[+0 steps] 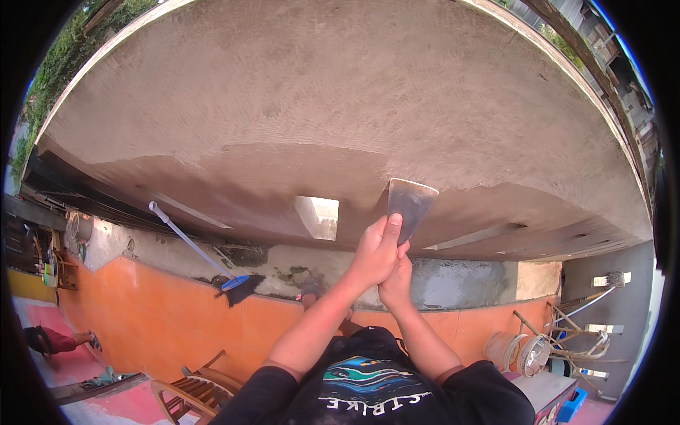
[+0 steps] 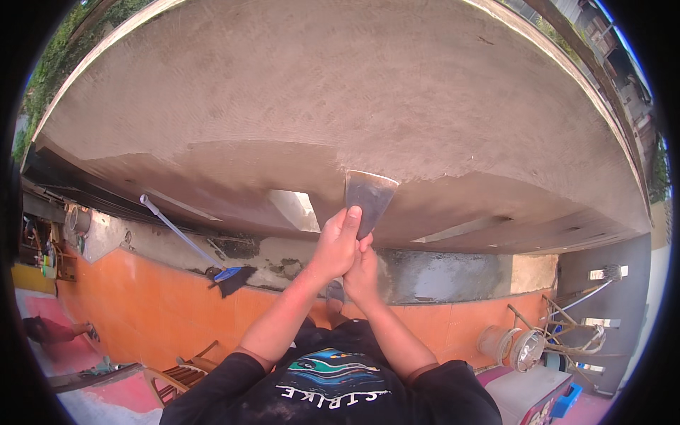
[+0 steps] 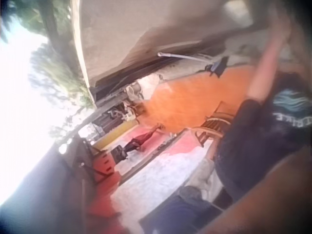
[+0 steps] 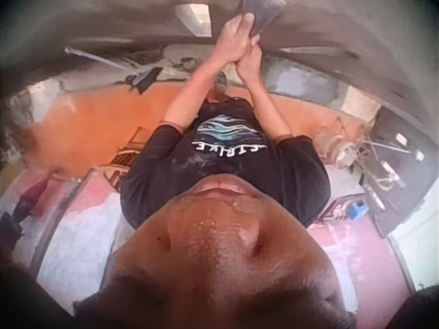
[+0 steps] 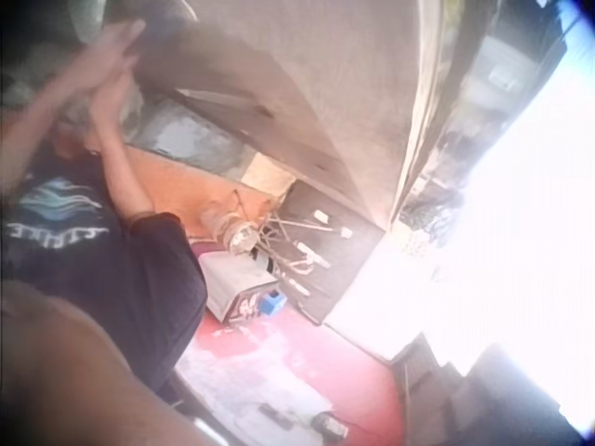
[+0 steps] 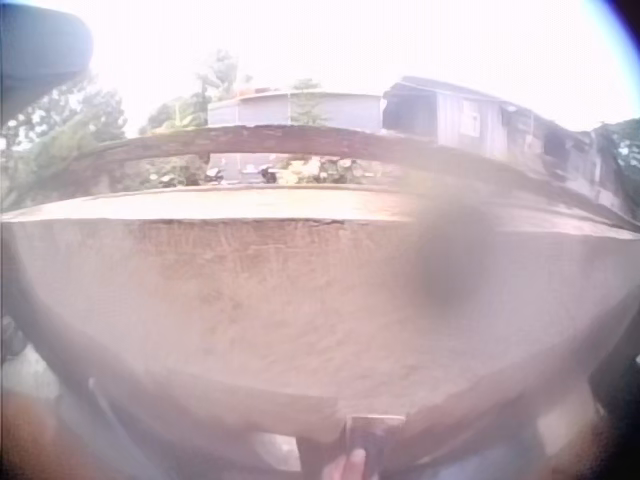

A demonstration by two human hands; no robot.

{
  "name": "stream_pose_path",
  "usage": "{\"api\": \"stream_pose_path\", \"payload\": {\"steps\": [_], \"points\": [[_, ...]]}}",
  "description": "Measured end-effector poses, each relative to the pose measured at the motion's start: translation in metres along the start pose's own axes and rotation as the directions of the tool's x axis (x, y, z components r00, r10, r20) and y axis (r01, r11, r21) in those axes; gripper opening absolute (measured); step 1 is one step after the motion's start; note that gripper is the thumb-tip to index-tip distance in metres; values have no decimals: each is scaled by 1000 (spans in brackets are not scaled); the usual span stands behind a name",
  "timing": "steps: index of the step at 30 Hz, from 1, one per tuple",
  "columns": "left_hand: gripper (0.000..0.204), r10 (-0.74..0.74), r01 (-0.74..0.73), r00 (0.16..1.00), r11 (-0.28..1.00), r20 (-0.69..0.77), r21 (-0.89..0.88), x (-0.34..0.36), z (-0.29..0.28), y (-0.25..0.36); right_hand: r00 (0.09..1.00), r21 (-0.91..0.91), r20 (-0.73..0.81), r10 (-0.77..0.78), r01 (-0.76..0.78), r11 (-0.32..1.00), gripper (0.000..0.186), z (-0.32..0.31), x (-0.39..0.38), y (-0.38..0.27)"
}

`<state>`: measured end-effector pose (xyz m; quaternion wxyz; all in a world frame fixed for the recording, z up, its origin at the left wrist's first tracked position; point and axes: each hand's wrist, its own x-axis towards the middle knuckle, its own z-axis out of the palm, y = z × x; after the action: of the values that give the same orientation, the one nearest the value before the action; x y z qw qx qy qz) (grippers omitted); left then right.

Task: The person uses a metal trowel to smooth a freshly plastered concrete ceiling. They repeatedly scrape and level the surface in a continuous motion, maintaining consistent contact with the ceiling throughout the clip.

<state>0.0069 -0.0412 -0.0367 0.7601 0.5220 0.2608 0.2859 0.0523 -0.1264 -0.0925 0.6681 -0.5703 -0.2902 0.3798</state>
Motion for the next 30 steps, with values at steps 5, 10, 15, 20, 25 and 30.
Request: {"api": "stream_pose_path", "payload": {"steps": [5,10,15,20,25,30], "points": [[51,-34,35,999,996,-17,77,1,-2,-5,1000,26,23,12,-13,1000,27,-5,-1,4],[52,-90,93,995,994,-46,59,-2,0,-14,997,-17,24,69,-68,998,26,-9,-8,11],[54,-112,117,992,990,-65,80,0,2,-11,999,8,-35,35,-35,999,25,-4,-3,13],[55,31,-30,997,999,-70,19,5,7,3,987,-36,-25,-158,157,987,20,0,6,1],[54,-45,46,998,999,-47,7,2,12,7,996,-5,-92,2,-2,1000,18,0,2,-8],[53,104,-104,995,994,-4,-30,3,13,6,992,12,-69,-107,108,994,18,-3,1,-8]]}}
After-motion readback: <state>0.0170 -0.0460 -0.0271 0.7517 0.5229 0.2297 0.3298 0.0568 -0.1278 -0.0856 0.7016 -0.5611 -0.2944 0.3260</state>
